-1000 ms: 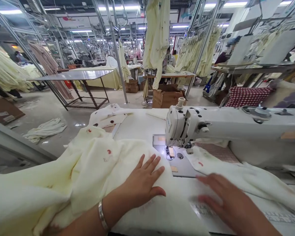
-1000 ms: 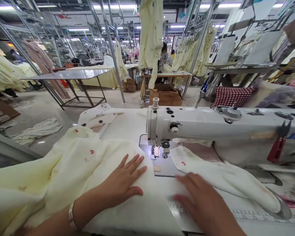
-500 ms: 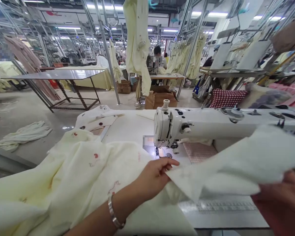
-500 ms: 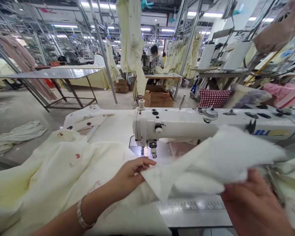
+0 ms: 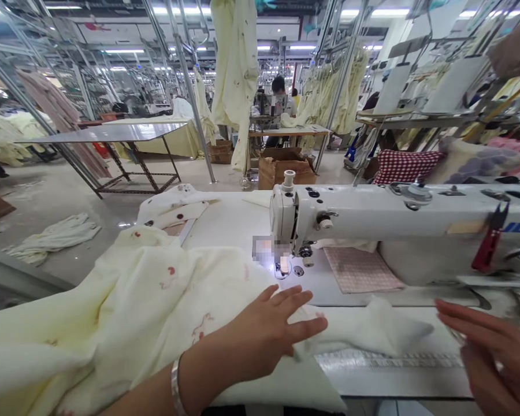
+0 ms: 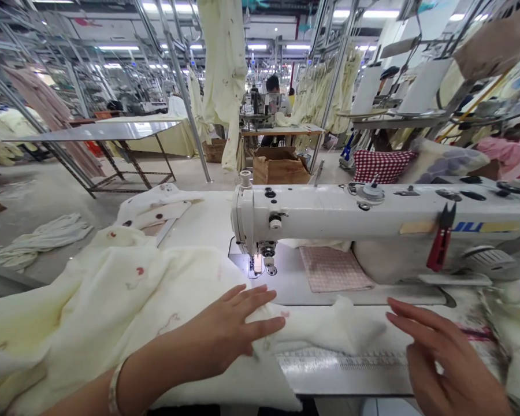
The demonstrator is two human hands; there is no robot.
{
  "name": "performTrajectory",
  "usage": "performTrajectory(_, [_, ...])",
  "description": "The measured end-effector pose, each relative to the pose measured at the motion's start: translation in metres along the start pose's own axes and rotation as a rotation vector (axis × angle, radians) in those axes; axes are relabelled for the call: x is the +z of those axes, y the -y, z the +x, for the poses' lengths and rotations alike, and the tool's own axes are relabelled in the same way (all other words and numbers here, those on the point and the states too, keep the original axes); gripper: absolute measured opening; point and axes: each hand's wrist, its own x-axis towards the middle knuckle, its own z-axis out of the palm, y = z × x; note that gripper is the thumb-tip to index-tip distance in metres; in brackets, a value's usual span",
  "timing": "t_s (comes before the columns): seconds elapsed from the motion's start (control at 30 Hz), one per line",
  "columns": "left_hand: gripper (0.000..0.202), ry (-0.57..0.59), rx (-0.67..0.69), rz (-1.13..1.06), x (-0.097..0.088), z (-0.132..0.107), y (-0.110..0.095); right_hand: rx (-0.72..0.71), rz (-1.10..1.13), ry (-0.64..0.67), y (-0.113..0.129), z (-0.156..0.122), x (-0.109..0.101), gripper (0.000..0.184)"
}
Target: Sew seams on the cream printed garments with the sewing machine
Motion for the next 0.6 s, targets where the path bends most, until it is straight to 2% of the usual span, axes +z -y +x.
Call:
performTrajectory(0.03, [0.06, -0.002, 0.02, -0.016, 0.002, 0.005, 0.001, -0.052, 0.018, -0.024, -0.002, 0.001, -0.002, 0.024])
performTrajectory(0.1, [0.045, -0.028, 0.021, -0.058, 0.005, 0.014, 0.002, -0.171, 0.081, 0.02, 0.004, 0.006, 0.0, 0.03])
performTrajectory(0.2, [0.024, -0.194, -0.085, -0.248, -0.003, 0.019, 0.001, -0.326, 0.138, 0.25, 0.031, 0.02, 0.019, 0.041])
performTrajectory(0.27, [0.018, -0.292, -0.217, -0.451, -0.013, 0.013, 0.001, -0.335, 0.173, 0.402, 0.047, 0.027, 0.034, 0.031])
performTrajectory(0.33, [0.016, -0.323, -0.378, -0.595, -0.024, 0.001, 0.003, -0.302, 0.227, 0.52, 0.056, 0.031, 0.044, 0.012])
performTrajectory(0.43, [0.02, -0.381, -0.533, -0.788, -0.031, -0.021, 0.011, -0.224, 0.338, 0.549, 0.064, 0.031, 0.048, 0.017])
performTrajectory(0.6, [0.026, -0.533, -0.405, -1.414, -0.034, -0.039, 0.023, -0.084, 0.537, 0.47, 0.068, 0.039, 0.037, 0.012])
